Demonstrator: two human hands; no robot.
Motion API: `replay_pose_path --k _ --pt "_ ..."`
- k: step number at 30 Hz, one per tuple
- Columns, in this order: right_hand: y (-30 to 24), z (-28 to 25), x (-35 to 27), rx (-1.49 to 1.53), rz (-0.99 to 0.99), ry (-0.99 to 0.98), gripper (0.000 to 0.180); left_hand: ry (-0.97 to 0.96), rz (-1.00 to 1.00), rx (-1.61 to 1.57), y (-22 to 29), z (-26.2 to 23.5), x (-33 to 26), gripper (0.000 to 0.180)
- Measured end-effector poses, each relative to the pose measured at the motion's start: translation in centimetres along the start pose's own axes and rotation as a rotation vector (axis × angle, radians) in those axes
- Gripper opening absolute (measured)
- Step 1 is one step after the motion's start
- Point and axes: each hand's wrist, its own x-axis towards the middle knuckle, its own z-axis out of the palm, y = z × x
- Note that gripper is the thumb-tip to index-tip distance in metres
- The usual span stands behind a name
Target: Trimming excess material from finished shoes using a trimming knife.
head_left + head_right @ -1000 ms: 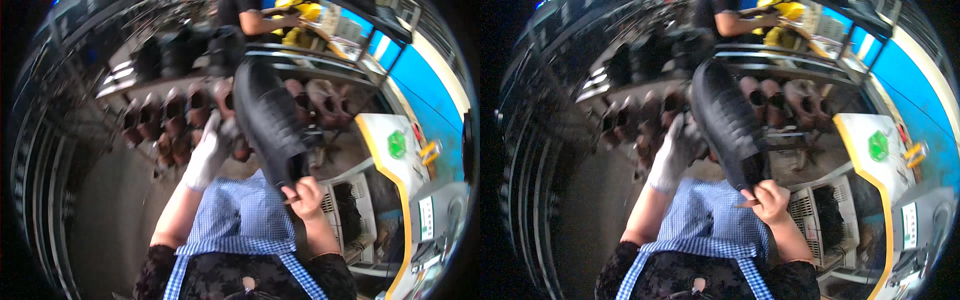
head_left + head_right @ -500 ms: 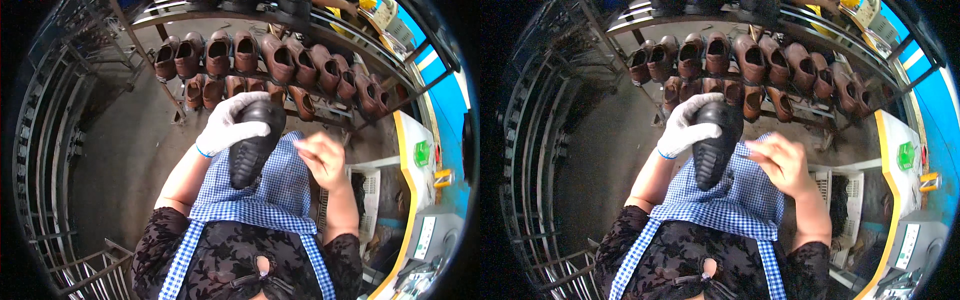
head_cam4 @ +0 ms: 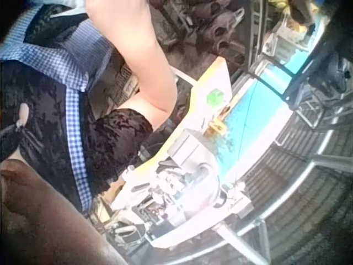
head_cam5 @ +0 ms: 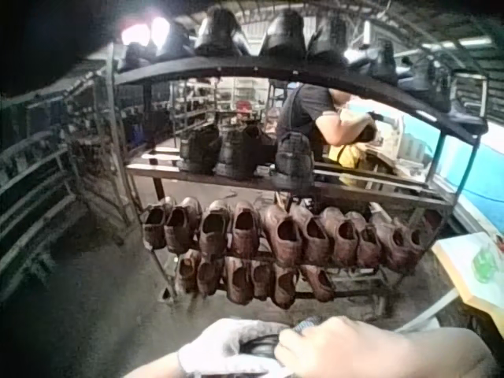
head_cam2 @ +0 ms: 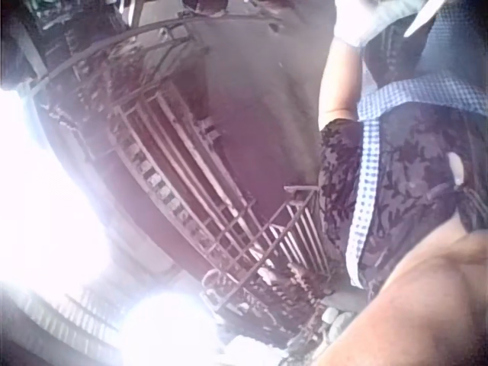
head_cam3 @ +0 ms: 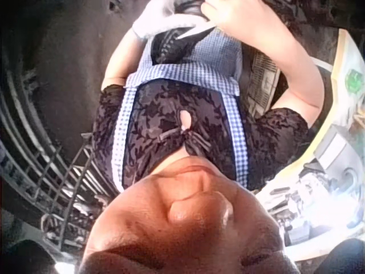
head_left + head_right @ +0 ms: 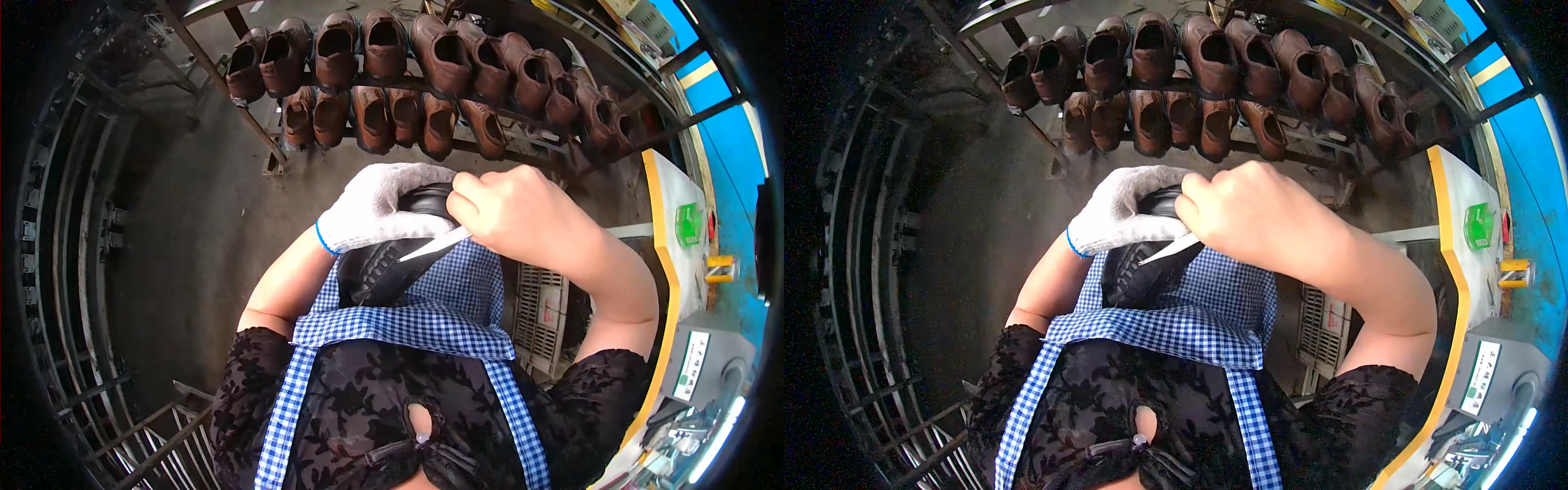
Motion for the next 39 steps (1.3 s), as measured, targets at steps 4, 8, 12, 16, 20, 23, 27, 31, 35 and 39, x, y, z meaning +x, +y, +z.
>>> replay_pose_path --k 4,8,12,16,20,23,27,31,35,39 --pt "1.0 0.9 0.0 0.241 0.063 -0.002 0.022 0.025 -0.022 -0.081 0.1 0.7 0.0 0.068" --pt "1.5 2.0 -0.5 0.466 0.130 0.074 0.025 -0.016 -0.044 -0.133 -0.4 0.7 -0.2 0.066" --pt "1.8 2.9 -0.6 0.644 0.130 0.148 0.023 -0.053 -0.116 -0.234 -0.3 0.7 -0.3 0.067" --pt "2.0 3.5 -0.7 0.725 0.145 0.158 0.023 -0.073 -0.155 -0.381 -0.7 0.8 -0.2 0.068" --pt "2.2 4.1 -0.8 0.781 0.160 0.182 0.023 -0.076 -0.182 -0.412 -1.0 0.8 -0.1 0.069" --pt "2.0 4.4 -0.9 0.756 0.164 0.203 0.023 -0.074 -0.191 -0.439 -1.1 0.9 -0.2 0.068" --pt "1.3 4.6 -1.4 0.690 0.142 0.276 0.024 -0.071 -0.194 -0.432 -1.0 1.0 -0.4 0.069" --pt "1.5 5.1 -1.9 0.758 0.133 0.303 0.025 -0.075 -0.207 -0.422 -0.8 1.1 -0.4 0.070" --pt "2.1 5.7 -2.2 0.964 0.191 0.252 0.024 -0.103 -0.184 -0.410 -0.9 0.9 -0.3 0.068" --pt "0.9 5.4 -1.8 0.792 0.191 0.284 0.022 -0.072 -0.200 -0.378 -1.1 0.6 -0.3 0.067"
